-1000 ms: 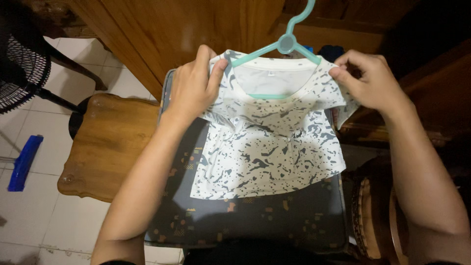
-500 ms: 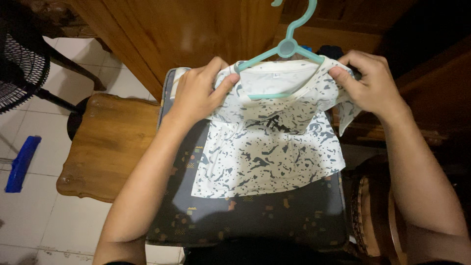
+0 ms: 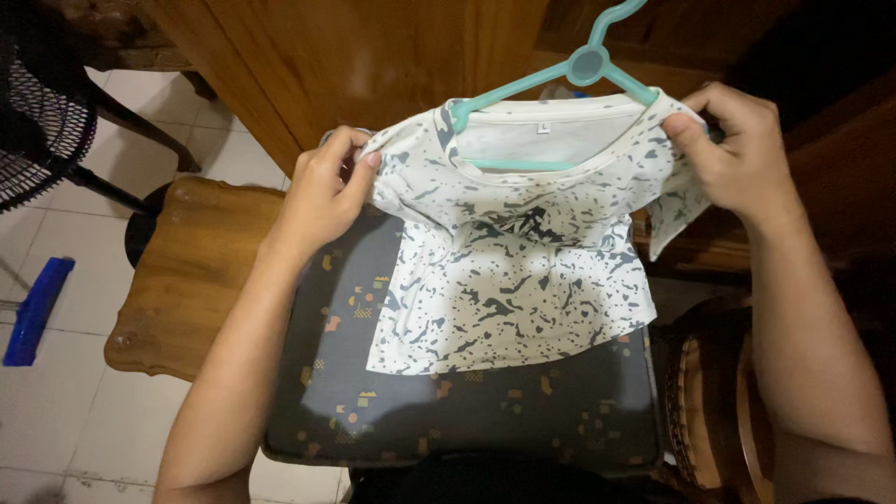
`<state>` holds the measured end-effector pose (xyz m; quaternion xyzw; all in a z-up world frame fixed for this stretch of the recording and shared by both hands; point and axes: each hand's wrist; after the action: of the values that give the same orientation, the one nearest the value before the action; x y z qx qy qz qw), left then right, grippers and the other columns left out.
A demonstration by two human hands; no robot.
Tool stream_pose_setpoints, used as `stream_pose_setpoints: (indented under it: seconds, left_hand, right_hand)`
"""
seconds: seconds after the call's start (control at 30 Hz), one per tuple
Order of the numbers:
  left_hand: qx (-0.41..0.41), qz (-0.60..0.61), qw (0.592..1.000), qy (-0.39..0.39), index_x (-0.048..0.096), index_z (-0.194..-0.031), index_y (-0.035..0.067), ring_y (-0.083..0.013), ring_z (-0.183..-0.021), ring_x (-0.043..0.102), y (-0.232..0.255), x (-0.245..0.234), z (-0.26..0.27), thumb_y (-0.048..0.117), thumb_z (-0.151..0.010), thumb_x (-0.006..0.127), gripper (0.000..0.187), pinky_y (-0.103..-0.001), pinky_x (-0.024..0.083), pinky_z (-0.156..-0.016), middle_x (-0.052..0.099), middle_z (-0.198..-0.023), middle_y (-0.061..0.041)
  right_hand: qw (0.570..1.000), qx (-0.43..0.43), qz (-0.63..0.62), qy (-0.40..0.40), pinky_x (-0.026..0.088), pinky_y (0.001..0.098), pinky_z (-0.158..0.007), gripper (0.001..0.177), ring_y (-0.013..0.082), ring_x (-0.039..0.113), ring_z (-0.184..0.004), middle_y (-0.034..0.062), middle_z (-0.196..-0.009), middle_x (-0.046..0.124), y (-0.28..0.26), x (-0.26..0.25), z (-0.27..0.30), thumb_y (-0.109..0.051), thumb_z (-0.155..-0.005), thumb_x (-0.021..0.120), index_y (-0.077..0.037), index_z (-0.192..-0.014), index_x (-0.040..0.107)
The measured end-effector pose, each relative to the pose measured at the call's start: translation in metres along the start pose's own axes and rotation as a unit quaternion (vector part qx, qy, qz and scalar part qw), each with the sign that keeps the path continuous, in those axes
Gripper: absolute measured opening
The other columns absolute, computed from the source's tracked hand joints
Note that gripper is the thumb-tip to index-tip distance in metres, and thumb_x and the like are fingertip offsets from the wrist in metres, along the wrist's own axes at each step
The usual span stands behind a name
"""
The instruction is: The person removes a patterned shirt from a hanger and places it in a closet. Then, they lay a black t-shirt on an ironing board and use a lint roller to clean its surface.
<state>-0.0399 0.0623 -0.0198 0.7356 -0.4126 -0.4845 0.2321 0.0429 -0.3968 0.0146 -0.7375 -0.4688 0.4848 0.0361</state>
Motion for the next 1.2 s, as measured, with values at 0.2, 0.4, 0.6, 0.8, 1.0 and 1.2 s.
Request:
stream_pose_setpoints:
  seconds: [0.2,0.4,0.6,0.8,1.0,1.2]
  left_hand:
    - [0.040,0.115,0.993,0.014,0.059,-0.110,-0.003,-0.0181,-0.091,0.069,-0.022,0.003,0.007,-0.001,-0.096,0.058,0.015,-0.032,0.058,-0.076,0.070,-0.100,-0.013]
    - [-0.148,-0.031,0.988,-0.021,0.063,-0.105,-0.001,-0.0267,-0.076,0.061,-0.060,0.027,0.020,-0.001,-0.091,0.060,0.015,-0.038,0.049,-0.069,0.068,-0.086,-0.018]
    - [-0.136,0.443,0.878,0.121,0.062,-0.101,0.002,-0.0199,-0.089,0.061,-0.072,0.029,0.013,-0.003,-0.104,0.044,0.019,-0.035,0.053,-0.080,0.068,-0.101,-0.011]
    - [0.004,-0.031,0.977,0.212,0.064,-0.120,0.000,-0.0279,-0.103,0.069,-0.018,-0.006,-0.003,0.014,-0.111,0.054,0.020,-0.043,0.054,-0.089,0.070,-0.112,-0.015]
    - [0.209,-0.200,0.957,0.023,0.066,-0.108,0.003,-0.0388,-0.085,0.068,0.038,0.013,-0.016,0.030,-0.103,0.061,0.029,-0.052,0.051,-0.078,0.071,-0.090,-0.019]
    - [0.171,-0.229,0.958,0.009,0.056,-0.100,0.005,-0.0414,-0.060,0.064,0.040,0.037,-0.021,0.029,-0.110,0.057,0.026,-0.053,0.048,-0.056,0.067,-0.071,-0.017]
  right_hand:
    - [1.000,0.011,-0.021,0.004,0.050,0.0241,-0.070,0.023,0.0095,0.066,-0.077,0.0079,-0.087,0.072,-0.002,0.006,0.005,-0.016,-0.114,0.072,0.004,-0.102,0.068]
    - [0.998,0.024,-0.059,0.007,0.051,0.0237,-0.073,0.026,0.0076,0.064,-0.080,0.0052,-0.088,0.071,0.003,0.010,0.013,-0.019,-0.117,0.070,0.004,-0.104,0.067]
    - [0.996,0.051,-0.075,0.014,0.047,0.0234,-0.068,0.029,0.0066,0.058,-0.076,0.0026,-0.084,0.067,0.013,0.012,0.018,-0.021,-0.117,0.070,0.003,-0.102,0.066]
    - [0.998,0.017,-0.051,0.014,0.050,0.0241,-0.070,0.027,0.0082,0.064,-0.077,0.0055,-0.086,0.070,0.004,0.005,0.012,-0.019,-0.116,0.070,0.003,-0.102,0.067]
    - [1.000,0.011,-0.022,-0.019,0.050,0.0282,-0.067,0.019,0.0127,0.066,-0.076,0.0074,-0.087,0.071,-0.017,0.016,-0.002,-0.018,-0.107,0.072,0.000,-0.102,0.071]
    - [0.999,0.014,-0.024,-0.026,0.050,0.0287,-0.069,0.018,0.0149,0.067,-0.080,0.0098,-0.089,0.071,-0.023,0.015,0.001,-0.017,-0.107,0.072,0.001,-0.103,0.071]
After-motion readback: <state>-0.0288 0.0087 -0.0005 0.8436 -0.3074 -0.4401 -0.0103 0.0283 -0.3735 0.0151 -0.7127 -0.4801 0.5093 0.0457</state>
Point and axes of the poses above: each hand's wrist, its own z-axis away from the middle knuckle, its own x-axis out of the palm, y = z × x
